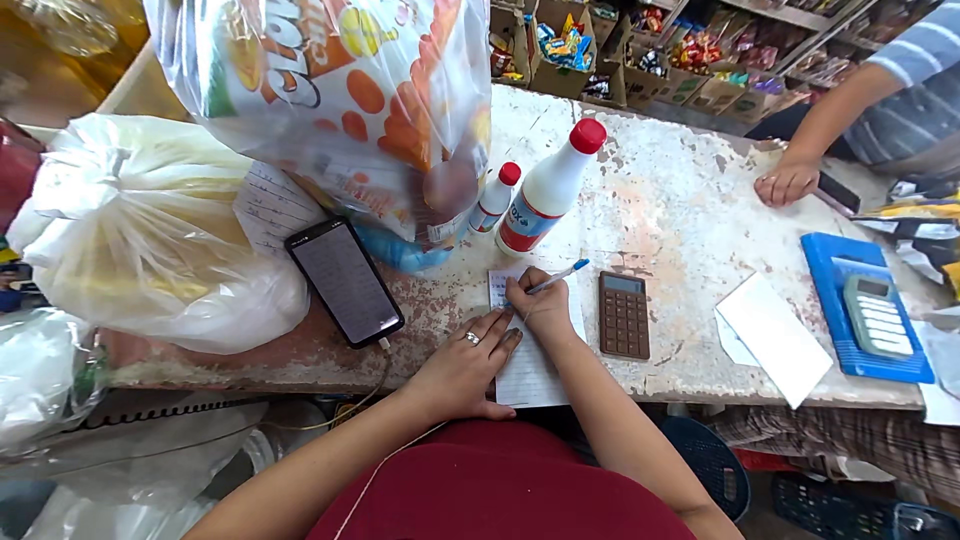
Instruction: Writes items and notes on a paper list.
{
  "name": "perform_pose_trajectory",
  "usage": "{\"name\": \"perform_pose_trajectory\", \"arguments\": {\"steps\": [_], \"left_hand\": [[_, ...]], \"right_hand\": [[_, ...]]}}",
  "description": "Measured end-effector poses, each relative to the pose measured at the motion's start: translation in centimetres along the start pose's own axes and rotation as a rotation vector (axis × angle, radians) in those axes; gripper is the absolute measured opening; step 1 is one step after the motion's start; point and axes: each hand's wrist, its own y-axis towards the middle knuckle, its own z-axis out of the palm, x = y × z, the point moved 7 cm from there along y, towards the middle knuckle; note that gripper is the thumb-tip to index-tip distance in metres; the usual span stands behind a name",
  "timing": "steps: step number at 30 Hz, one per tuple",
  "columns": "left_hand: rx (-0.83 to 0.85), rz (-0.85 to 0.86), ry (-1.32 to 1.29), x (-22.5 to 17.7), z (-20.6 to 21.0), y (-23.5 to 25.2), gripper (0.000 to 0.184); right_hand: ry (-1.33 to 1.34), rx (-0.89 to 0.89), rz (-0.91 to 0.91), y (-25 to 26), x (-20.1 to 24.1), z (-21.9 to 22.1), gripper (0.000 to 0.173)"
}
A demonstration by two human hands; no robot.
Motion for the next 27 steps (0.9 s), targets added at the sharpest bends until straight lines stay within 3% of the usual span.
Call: {"name": "perform_pose_trajectory", "arguments": {"steps": [8,13,27], "left_hand": [[0.008,-0.007,0.008,0.0,0.1,0.0,0.109],[0.021,-0.010,0.008,0.0,0.1,0.0,0.110],[0.026,-0.010,-0.006,0.0,0.0,0.0,0.110]], "right_hand": [[0.014,-0.013,-0.021,0.1,0.0,-0.2,0.032],[0.023,-0.149,-0.015,-0.4,-0.2,-1.0,0.032],[0.141,-0.004,0.042,0.2,-0.8,-1.1,0.030]]}}
